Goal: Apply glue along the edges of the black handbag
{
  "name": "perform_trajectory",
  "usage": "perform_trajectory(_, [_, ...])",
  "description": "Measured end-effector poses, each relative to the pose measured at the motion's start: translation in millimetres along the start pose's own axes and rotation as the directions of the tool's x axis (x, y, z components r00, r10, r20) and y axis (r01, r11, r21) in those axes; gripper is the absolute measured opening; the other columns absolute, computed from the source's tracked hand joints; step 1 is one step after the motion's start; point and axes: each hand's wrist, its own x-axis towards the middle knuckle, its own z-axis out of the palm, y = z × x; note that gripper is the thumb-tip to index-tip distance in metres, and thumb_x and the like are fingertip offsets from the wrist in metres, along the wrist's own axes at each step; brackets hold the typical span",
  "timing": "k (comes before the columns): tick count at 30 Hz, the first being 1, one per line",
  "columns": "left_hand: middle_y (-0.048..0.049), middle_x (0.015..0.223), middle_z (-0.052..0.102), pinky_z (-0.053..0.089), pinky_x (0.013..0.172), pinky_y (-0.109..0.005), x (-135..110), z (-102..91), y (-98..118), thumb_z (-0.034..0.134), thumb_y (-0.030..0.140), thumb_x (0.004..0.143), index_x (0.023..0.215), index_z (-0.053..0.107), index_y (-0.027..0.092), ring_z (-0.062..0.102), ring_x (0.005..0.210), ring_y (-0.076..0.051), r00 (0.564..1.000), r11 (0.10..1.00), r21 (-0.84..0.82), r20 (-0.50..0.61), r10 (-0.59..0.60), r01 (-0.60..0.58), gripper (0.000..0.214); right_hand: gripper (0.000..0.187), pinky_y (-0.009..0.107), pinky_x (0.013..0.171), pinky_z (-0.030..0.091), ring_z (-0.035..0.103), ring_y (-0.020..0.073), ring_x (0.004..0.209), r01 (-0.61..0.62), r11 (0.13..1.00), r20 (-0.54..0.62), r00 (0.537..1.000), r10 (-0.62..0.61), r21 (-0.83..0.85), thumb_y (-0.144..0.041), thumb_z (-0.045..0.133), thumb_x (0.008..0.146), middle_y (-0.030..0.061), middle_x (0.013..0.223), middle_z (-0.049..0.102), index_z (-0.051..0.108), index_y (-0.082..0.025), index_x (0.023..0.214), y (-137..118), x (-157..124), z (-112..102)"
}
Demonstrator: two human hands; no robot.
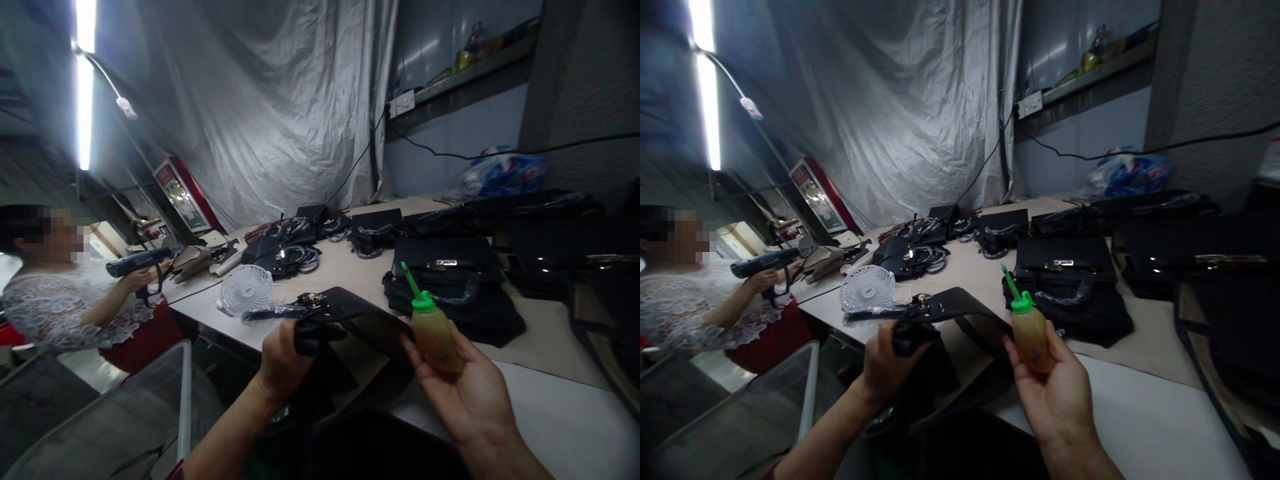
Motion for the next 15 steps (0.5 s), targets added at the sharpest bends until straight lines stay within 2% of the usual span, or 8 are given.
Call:
perform_trajectory(2, [-0.0006, 0.066, 0.065, 0.049, 0.051, -0.027, 3.6, 1.8, -7.5, 0.066, 0.029, 0.087, 0.101, 0.054, 0.017, 0.066, 0.053, -0.020, 1.000, 0.999, 0.037, 0.013, 0.027, -0.027, 0.022, 0.026, 0.036, 0.071, 0.065, 0.075, 0.0209, 0.085, -0.043, 0.999, -0.069, 0.997, 0.042, -0.006, -0.019, 0.047, 0.100, 0.0086, 0.091, 0.076, 0.072, -0.016, 0.095, -1.3, -6.1, 3.3])
perform_trajectory(4, [0.0010, 0.063, 0.063, 0.048, 0.050, -0.026, 9.1, 1.6, -12.3, 0.062, 0.022, 0.086, 0.097, 0.054, 0.018, 0.064, 0.051, -0.019, 1.000, 0.998, 0.055, -0.005, 0.027, -0.026, 0.014, 0.025, 0.035, 0.071, 0.065, 0.074, 0.0211, 0.085, -0.077, 0.997, -0.122, 0.990, 0.075, -0.012, -0.021, 0.048, 0.100, 0.0096, 0.094, 0.076, 0.073, -0.015, 0.097, -2.0, -12.4, 6.7])
perform_trajectory(9, [-0.0014, 0.072, 0.068, 0.052, 0.058, -0.026, 32.1, -3.2, -10.8, 0.063, 0.018, 0.084, 0.098, 0.057, 0.018, 0.069, 0.062, -0.019, 1.000, 0.999, 0.046, 0.000, 0.013, -0.013, 0.015, 0.027, 0.035, 0.071, 0.065, 0.074, 0.0204, 0.090, -0.105, 0.994, -0.148, 0.983, 0.105, 0.010, -0.017, 0.047, 0.099, 0.0062, 0.098, 0.076, 0.073, -0.019, 0.107, -2.0, -21.7, 7.0])
perform_trajectory(12, [-0.0037, 0.079, 0.071, 0.054, 0.066, -0.025, 45.1, -4.9, -7.5, 0.060, 0.015, 0.087, 0.105, 0.058, 0.016, 0.071, 0.071, -0.019, 0.995, 0.994, -0.055, 0.009, 0.095, -0.094, 0.018, 0.028, 0.036, 0.072, 0.065, 0.074, 0.0213, 0.090, -0.122, 0.992, -0.145, 0.982, 0.123, 0.017, -0.015, 0.047, 0.098, 0.0082, 0.100, 0.076, 0.073, -0.017, 0.107, -2.4, -24.9, 2.5])
perform_trajectory(15, [-0.0048, 0.081, 0.068, 0.054, 0.067, -0.025, 52.5, -5.9, -3.7, 0.057, 0.014, 0.089, 0.103, 0.059, 0.016, 0.069, 0.071, -0.018, 0.990, 0.984, -0.107, 0.004, 0.143, -0.141, 0.015, 0.027, 0.034, 0.072, 0.065, 0.074, 0.0220, 0.091, -0.166, 0.986, -0.148, 0.975, 0.167, 0.018, -0.016, 0.047, 0.098, 0.0100, 0.102, 0.076, 0.073, -0.016, 0.107, -2.8, -28.2, -1.4])
